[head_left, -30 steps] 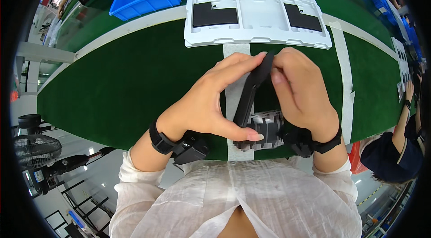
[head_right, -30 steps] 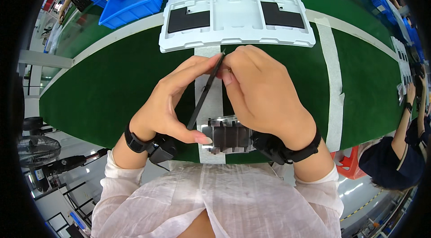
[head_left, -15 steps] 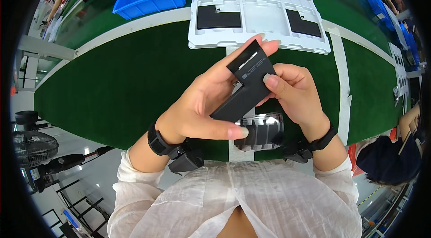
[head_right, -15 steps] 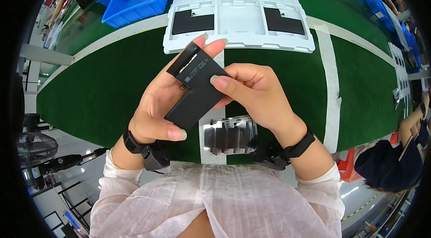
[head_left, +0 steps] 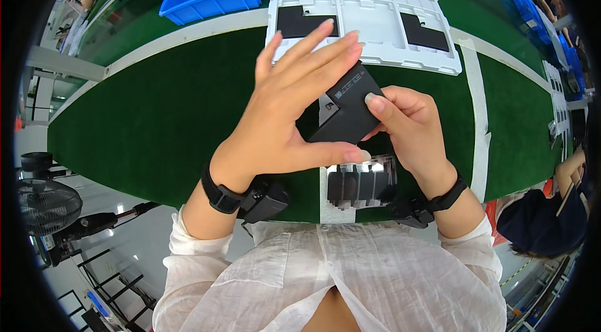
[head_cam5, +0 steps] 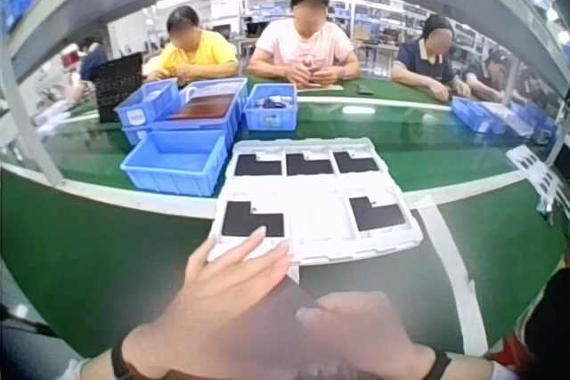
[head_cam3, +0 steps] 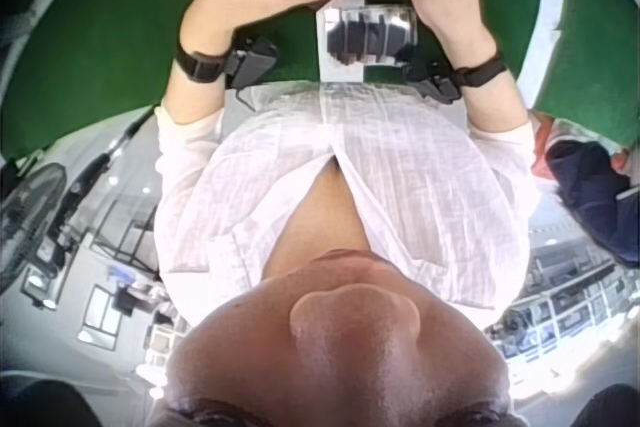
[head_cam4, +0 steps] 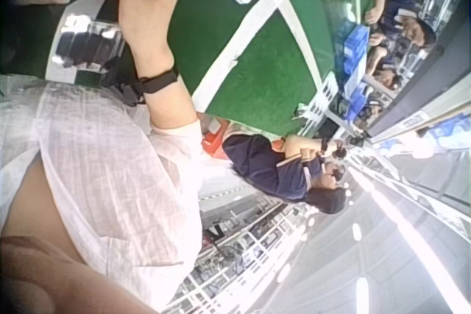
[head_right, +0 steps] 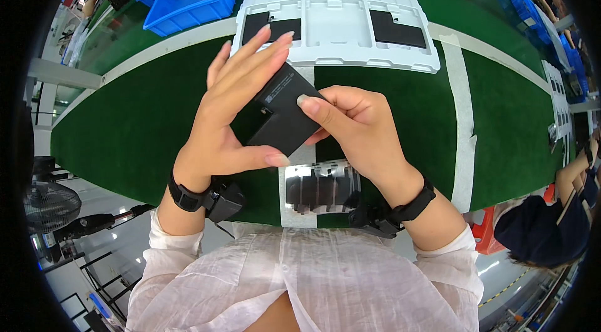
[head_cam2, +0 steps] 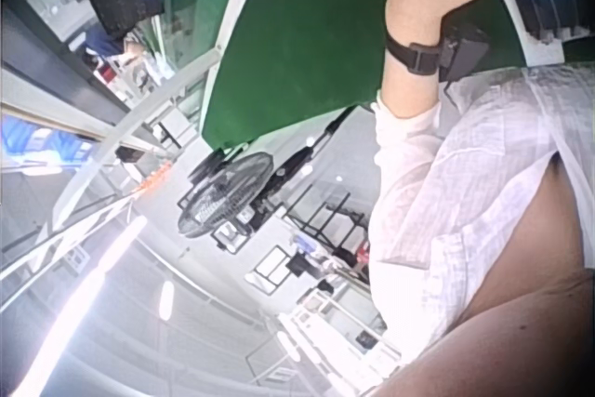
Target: Manually assembling black plastic electronic housing components at an industrial workstation.
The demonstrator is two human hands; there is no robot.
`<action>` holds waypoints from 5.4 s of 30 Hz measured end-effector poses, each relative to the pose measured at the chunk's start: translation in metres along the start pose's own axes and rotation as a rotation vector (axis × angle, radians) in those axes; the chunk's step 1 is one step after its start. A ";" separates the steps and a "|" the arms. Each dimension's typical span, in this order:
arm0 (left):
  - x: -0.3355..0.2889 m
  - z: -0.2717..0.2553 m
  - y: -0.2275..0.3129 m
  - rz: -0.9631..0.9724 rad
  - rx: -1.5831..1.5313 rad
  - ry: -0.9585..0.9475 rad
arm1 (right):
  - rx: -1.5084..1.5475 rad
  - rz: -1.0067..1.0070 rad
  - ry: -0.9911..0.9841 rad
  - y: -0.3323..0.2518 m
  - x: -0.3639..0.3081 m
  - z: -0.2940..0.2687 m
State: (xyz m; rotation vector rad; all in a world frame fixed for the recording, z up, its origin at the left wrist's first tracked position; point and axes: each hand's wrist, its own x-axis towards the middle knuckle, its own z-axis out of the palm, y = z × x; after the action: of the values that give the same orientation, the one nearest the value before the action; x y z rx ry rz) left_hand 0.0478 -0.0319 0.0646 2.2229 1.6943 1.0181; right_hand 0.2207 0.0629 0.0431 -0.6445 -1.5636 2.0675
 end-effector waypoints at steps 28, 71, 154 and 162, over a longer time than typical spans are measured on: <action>-0.009 0.013 -0.002 -0.071 -0.811 0.294 | 0.348 0.354 -0.449 0.000 -0.003 -0.008; -0.010 0.040 -0.025 -0.409 -0.400 0.095 | -0.925 -0.107 0.376 -0.018 0.101 -0.075; -0.024 0.048 -0.031 -0.173 0.064 0.170 | -1.428 -0.139 -0.518 -0.072 0.283 0.110; -0.024 0.042 -0.031 -0.223 0.076 0.095 | -2.098 0.676 -0.389 -0.130 0.173 -0.037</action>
State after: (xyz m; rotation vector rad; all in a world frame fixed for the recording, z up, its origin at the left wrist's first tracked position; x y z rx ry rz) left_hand 0.0454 -0.0318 0.0073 1.9996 1.9991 1.0340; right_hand 0.1192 0.2297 0.1442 -1.4372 -3.6641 -0.2198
